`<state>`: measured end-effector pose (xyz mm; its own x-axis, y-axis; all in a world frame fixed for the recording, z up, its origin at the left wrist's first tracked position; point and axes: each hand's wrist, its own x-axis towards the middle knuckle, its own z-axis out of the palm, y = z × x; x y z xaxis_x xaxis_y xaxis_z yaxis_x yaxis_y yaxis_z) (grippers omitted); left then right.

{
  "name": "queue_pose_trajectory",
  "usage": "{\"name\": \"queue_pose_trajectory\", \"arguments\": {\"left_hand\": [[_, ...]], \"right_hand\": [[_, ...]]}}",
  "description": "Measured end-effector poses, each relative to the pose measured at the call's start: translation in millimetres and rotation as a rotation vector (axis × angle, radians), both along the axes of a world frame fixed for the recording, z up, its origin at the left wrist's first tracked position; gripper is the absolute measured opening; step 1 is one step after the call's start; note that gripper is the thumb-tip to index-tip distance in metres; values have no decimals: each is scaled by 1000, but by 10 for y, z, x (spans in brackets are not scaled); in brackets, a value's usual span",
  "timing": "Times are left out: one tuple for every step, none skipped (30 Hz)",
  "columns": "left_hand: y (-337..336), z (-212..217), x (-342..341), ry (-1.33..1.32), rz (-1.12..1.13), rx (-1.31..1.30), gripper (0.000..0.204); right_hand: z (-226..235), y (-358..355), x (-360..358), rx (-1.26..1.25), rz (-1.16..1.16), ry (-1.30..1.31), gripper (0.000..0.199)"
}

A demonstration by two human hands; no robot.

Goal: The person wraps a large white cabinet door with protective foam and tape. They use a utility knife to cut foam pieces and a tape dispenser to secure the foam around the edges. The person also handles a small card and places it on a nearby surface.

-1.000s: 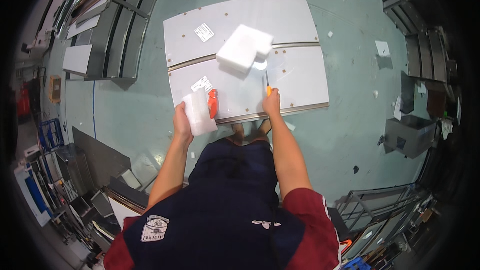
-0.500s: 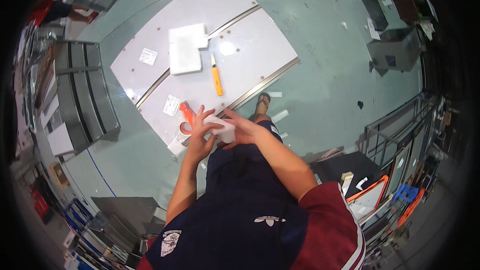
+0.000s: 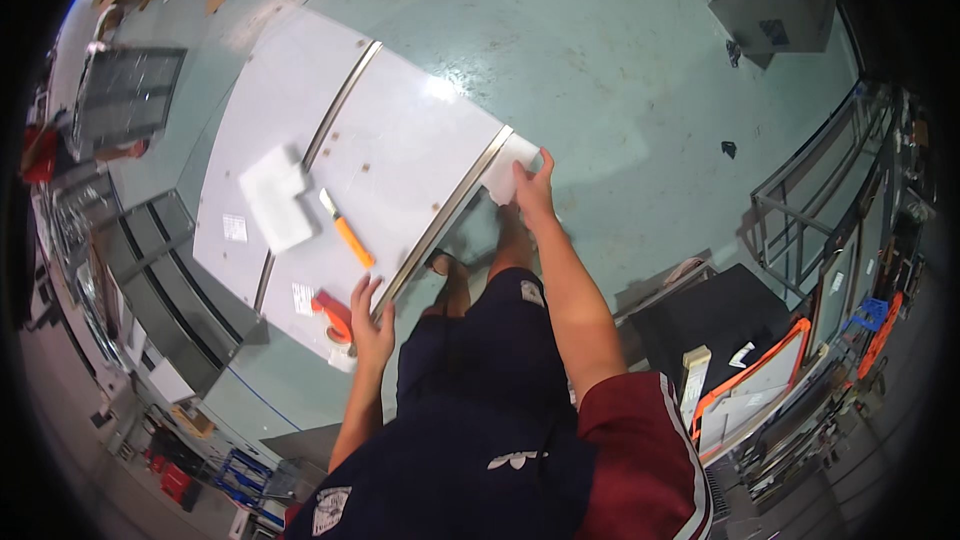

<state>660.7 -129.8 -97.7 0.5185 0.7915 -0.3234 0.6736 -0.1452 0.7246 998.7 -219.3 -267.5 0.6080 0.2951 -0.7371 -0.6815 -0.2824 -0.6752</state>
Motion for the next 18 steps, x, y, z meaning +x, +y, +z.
{"name": "queue_pose_trajectory", "arguments": {"left_hand": [[-47,-99,31,59,-19,24,43],[-117,-191,63,119,-9,-5,41],[-183,-257,83,183,-2,-42,40],[-241,-337,127,265,19,-99,38],[-297,-423,192,276,24,-126,37],[-353,-483,255,311,42,-172,35],[-392,-526,321,369,76,-238,34],[-433,-569,407,354,74,-251,31],[-457,-607,494,350,63,-259,30],[-483,-643,592,344,66,-273,30],[-502,-669,686,341,75,-287,29],[-506,-689,775,337,35,-271,30],[-513,-697,861,341,38,-286,30],[-515,-707,945,339,36,-296,29],[-513,-715,1021,329,31,-304,29],[-505,-721,1084,332,24,-308,29],[-500,-722,1133,331,16,-312,29],[-491,-726,1171,332,5,-317,29]], "right_hand": [[-226,39,229,-53,-15,-6,70],[-416,39,394,-135,-52,23,71],[-572,9,518,-93,-14,57,71],[-713,-8,657,-71,6,113,71],[-842,-2,786,-13,33,166,71],[-940,3,853,-44,74,251,73],[-1008,-13,901,-54,70,293,73],[-1068,-4,959,-46,70,342,72],[-1120,22,1001,-29,74,383,72],[-1163,54,1038,-42,93,344,71],[-1201,90,1058,-50,115,306,69],[-1229,122,1060,-86,133,284,68],[-1260,153,1072,-88,118,282,69],[-1298,182,1096,-119,94,288,69],[-1337,203,1118,-133,75,293,70],[-1380,222,1133,-163,96,271,68],[-1421,234,1147,-178,123,253,66],[-1462,248,1153,-226,144,249,65]]}}
